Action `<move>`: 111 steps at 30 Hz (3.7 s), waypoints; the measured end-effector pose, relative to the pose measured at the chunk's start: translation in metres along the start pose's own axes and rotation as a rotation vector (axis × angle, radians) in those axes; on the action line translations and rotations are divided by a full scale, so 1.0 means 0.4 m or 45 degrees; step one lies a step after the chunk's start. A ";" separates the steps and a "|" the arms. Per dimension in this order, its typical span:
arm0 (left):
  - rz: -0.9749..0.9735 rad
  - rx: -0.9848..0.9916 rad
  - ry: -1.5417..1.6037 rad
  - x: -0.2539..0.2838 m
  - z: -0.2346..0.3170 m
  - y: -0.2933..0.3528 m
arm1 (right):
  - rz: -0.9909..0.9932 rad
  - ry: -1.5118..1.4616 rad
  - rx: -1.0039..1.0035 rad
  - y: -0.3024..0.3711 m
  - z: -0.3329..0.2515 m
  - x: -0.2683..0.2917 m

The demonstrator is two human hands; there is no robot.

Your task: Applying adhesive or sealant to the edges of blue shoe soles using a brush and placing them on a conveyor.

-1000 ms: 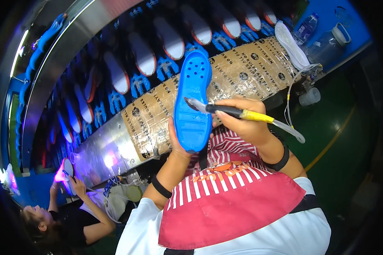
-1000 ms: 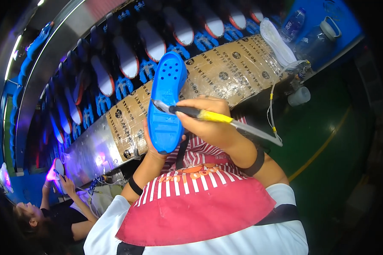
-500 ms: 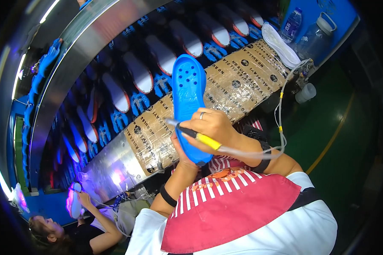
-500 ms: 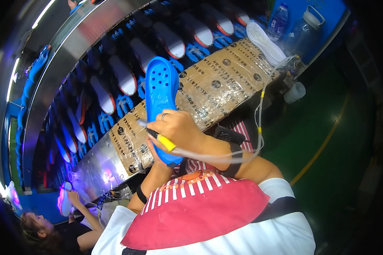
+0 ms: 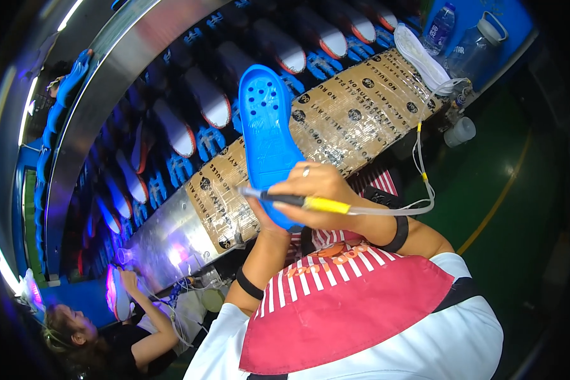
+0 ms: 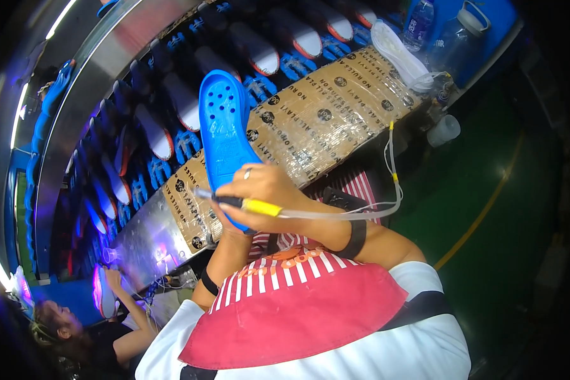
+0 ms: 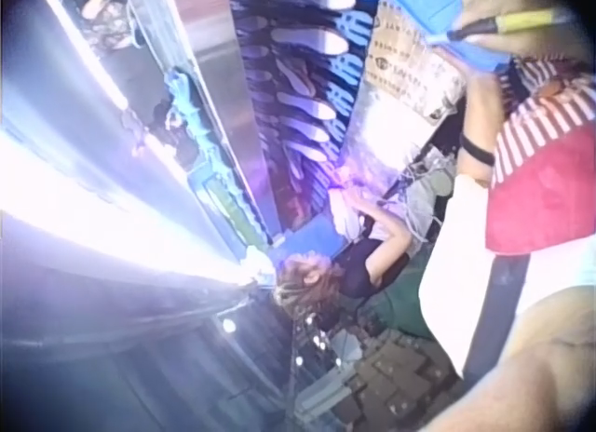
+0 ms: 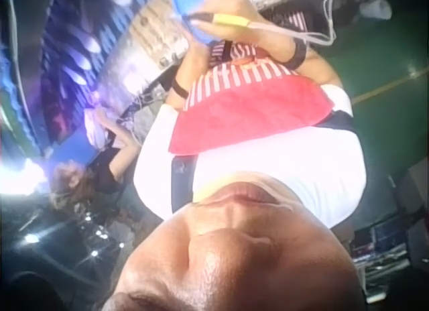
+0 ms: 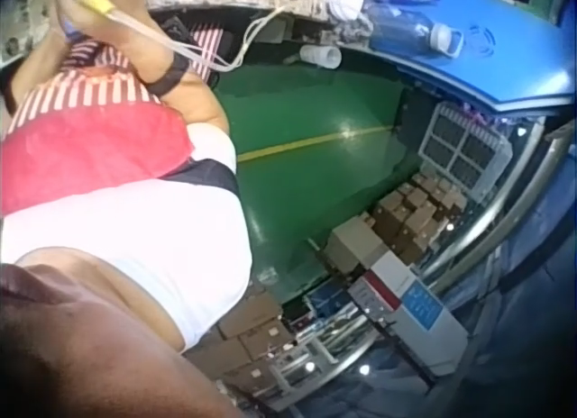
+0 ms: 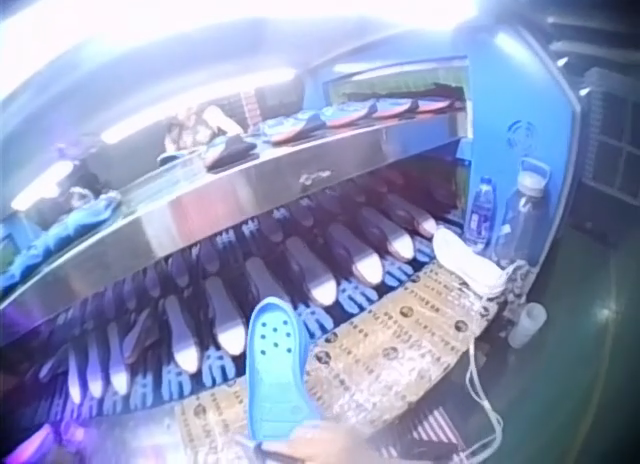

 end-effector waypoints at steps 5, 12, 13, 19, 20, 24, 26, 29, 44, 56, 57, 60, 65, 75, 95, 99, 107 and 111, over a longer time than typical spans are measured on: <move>0.052 0.033 0.063 -0.071 0.039 -0.014 | 0.171 0.120 -0.127 0.036 0.025 -0.006; -0.171 -0.018 0.138 -0.092 0.084 -0.041 | -0.065 -0.481 -0.283 0.028 0.009 0.019; -0.262 0.009 0.155 -0.107 0.092 -0.030 | -0.007 -0.391 -0.337 0.035 0.011 0.026; -0.279 0.048 0.085 -0.111 0.116 -0.038 | -0.073 -0.363 -0.462 0.071 0.016 -0.001; -0.319 0.042 0.080 -0.107 0.119 -0.039 | -0.079 -0.370 -0.466 0.067 0.015 0.002; -0.281 -0.031 0.097 -0.122 0.146 -0.043 | -0.137 -0.576 -0.607 0.062 0.007 0.033; -0.293 -0.046 0.027 -0.125 0.163 -0.048 | 0.047 -0.386 -0.513 0.066 0.011 0.054; -0.075 -0.166 -0.092 -0.107 0.170 -0.056 | 0.029 -0.262 -0.489 0.085 0.021 0.042; -0.329 -0.103 -0.168 -0.153 0.198 -0.048 | -0.095 -0.242 -0.349 0.062 0.014 0.065; -0.175 0.148 -0.363 -0.111 0.199 -0.053 | -0.229 -0.467 -0.250 0.049 -0.005 0.066; -0.189 0.225 -0.414 -0.082 0.204 -0.065 | -0.248 -0.399 -0.203 0.056 -0.004 0.051; -0.261 0.302 -0.498 -0.094 0.203 -0.058 | -0.355 -0.277 -0.132 0.097 0.007 0.012; -0.230 0.641 -0.543 -0.132 0.197 -0.057 | -0.309 -0.411 -0.206 0.085 -0.011 0.046; -0.153 0.986 -0.943 -0.081 0.203 -0.043 | -0.396 -0.286 -0.226 0.133 -0.004 0.024; 0.090 0.826 -0.838 -0.044 0.255 0.030 | -0.271 -0.331 -0.355 0.130 0.012 0.021; 0.094 0.716 -0.590 -0.043 0.175 0.057 | -0.104 -0.566 -0.857 0.125 0.054 0.031; 0.056 0.662 -0.488 -0.046 0.129 0.073 | 0.158 -0.694 -1.143 0.152 0.104 0.048; 0.073 0.671 -0.524 -0.037 0.126 0.073 | 0.227 -0.771 -1.193 0.158 0.101 0.051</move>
Point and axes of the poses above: each hand's wrist, its own y-axis away from the middle knuckle, its own x-axis out of the back of the hand, z = x × y, the point moved 4 cm from there along -y, towards the middle knuckle, and after that the axes turned 9 degrees about -y, right-handed, at the moved point
